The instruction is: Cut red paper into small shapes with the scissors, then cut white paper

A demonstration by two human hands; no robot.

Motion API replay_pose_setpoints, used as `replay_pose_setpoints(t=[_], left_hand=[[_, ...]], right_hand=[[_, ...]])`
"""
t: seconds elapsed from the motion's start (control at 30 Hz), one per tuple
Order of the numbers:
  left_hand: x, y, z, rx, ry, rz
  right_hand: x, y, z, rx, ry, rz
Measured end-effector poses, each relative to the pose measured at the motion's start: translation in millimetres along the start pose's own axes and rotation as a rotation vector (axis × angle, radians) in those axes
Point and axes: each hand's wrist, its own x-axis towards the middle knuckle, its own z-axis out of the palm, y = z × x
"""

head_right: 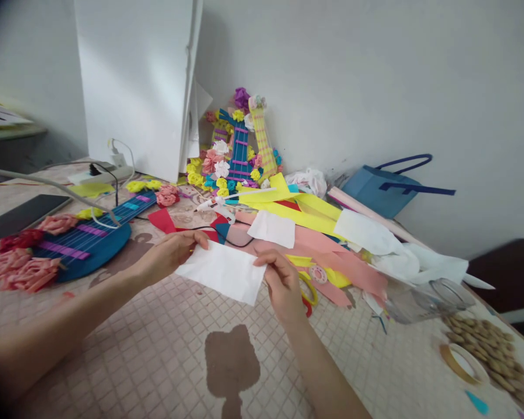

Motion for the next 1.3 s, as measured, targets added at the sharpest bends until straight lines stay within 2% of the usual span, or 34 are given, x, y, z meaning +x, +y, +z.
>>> replay_pose_setpoints(t=[0.1, 0.2, 0.27, 0.33, 0.43, 0.53, 0.6, 0.67, 0.8, 0.9, 0.97, 1.07, 1.17, 1.3], left_hand=[[-2, -2, 0.6, 0.055, -0.001, -0.012], [-1, -6, -1.9, 0.076, -0.018, 0.031], [0, -8, -3.4, 0.051, -0.046, 0.037], [-1, -7, -3.1, 0.027, -0.114, -0.005], [-6, -7, 1.4, 0.036, -0.232, -0.081], [-12, -8, 8.8, 0.1, -0.303, -0.124], [-14, -9, 13.2, 0.125, -0.296, -0.128], [-15, -10, 16.1, 0.109, -0.232, -0.135], [-15, -13, 18.2, 0.004, -0.068, -0.182], [-14, -17, 19.7, -0.016, -0.062, -0.189], [-14, -20, 21.4, 0.051, -0.041, -0.192], [-15, -24, 23.9, 0.161, 0.007, -0.212], [-16, -27, 25.7, 0.2, -0.039, -0.215], [-16, -29, 27.7, 0.196, -0.067, -0.183]], right_hand=[[-1, -3, -1, -0.052, -0.046, -0.048], [-1, -3, -4, -0.072, -0.058, -0.065], [1, -2, -6, -0.025, -0.063, 0.027], [3, -2, -7, 0.023, -0.12, 0.174], [4, -7, -3, 0.007, -0.321, 0.344], [-1, -14, 8, -0.032, -0.499, 0.432], [-5, -15, 17, -0.043, -0.532, 0.471], [-9, -13, 24, -0.035, -0.458, 0.499], [-9, -5, 31, 0.079, -0.174, 0.519], [-8, -1, 33, 0.155, -0.05, 0.514], [-8, -1, 34, 0.179, -0.042, 0.516], [-8, -1, 35, 0.204, -0.097, 0.508], [-8, 1, 36, 0.216, -0.108, 0.496], [-9, 4, 39, 0.205, -0.048, 0.514]])
